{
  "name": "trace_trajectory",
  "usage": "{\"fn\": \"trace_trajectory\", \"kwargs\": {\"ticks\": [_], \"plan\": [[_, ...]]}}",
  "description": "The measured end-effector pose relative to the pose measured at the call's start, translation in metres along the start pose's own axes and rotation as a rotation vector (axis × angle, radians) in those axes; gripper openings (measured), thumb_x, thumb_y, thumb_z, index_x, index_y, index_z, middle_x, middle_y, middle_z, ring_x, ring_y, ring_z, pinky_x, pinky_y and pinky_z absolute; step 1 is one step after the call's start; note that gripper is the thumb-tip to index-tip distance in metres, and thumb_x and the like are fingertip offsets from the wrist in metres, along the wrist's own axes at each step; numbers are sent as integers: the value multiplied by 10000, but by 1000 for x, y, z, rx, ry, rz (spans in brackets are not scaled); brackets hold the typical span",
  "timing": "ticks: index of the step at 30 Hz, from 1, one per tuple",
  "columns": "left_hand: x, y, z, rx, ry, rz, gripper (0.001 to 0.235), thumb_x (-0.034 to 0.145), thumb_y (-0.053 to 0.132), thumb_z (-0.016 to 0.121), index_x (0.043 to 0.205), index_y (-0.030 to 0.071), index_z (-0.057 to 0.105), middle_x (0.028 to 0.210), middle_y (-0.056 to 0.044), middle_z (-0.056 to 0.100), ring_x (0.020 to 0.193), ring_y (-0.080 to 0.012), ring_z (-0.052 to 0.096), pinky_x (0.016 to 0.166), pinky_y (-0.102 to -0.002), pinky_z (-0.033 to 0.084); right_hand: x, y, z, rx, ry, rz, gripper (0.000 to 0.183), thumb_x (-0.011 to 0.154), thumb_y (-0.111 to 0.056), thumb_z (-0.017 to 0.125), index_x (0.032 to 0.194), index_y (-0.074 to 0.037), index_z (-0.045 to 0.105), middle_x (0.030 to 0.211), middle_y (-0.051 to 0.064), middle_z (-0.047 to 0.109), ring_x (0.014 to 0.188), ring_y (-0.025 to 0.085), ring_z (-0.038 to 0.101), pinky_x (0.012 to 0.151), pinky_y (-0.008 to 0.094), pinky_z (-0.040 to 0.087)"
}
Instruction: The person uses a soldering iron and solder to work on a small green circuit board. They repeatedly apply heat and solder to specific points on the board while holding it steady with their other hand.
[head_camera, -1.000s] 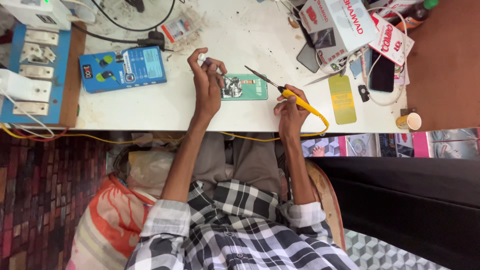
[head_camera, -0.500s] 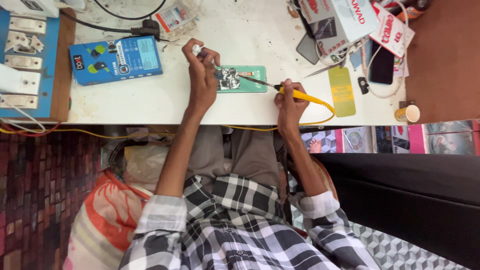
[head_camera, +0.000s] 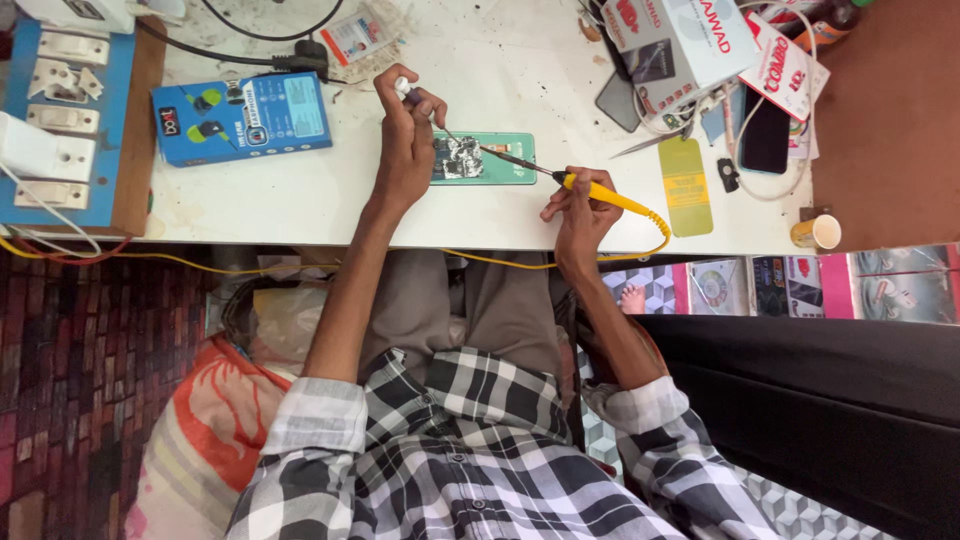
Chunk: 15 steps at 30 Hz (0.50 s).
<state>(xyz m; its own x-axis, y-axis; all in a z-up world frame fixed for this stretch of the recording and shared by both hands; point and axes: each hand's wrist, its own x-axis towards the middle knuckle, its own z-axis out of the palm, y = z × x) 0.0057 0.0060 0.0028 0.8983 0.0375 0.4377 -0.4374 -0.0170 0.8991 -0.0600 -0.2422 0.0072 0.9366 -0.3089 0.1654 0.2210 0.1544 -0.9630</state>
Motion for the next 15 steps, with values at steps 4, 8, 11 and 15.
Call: {"fn": "trace_trajectory", "kwargs": {"ticks": [4,8,11,15], "plan": [[-2,3,17,11,114,33,325,1205,325,361,1422,106,256,851,-37,524,805,-129,507,794,-324,459,0,-1,5,-17,52,13,287,1037,-244,687,958,19,603,685,95,612,486,165,593,469,283,468],[-7,3,30,-23,179,28,344,1187,252,367,1468,104,234,848,-39,458,800,-138,458,775,-324,433,1,0,7,-44,27,40,248,1030,-212,685,943,5,600,678,88,610,478,158,593,464,278,464],[-10,3,33,-56,122,52,340,1198,223,365,1487,108,228,854,-31,434,820,-144,442,811,-322,429,2,0,5,-60,27,53,237,1023,-200,691,940,-2,591,673,85,615,480,160,602,461,276,460],[-11,3,28,-59,99,65,337,1200,202,370,1487,106,222,869,-27,405,830,-145,423,829,-316,431,1,1,8,-36,43,32,227,1032,-199,681,942,-12,590,686,70,613,494,147,600,466,267,459]]}}
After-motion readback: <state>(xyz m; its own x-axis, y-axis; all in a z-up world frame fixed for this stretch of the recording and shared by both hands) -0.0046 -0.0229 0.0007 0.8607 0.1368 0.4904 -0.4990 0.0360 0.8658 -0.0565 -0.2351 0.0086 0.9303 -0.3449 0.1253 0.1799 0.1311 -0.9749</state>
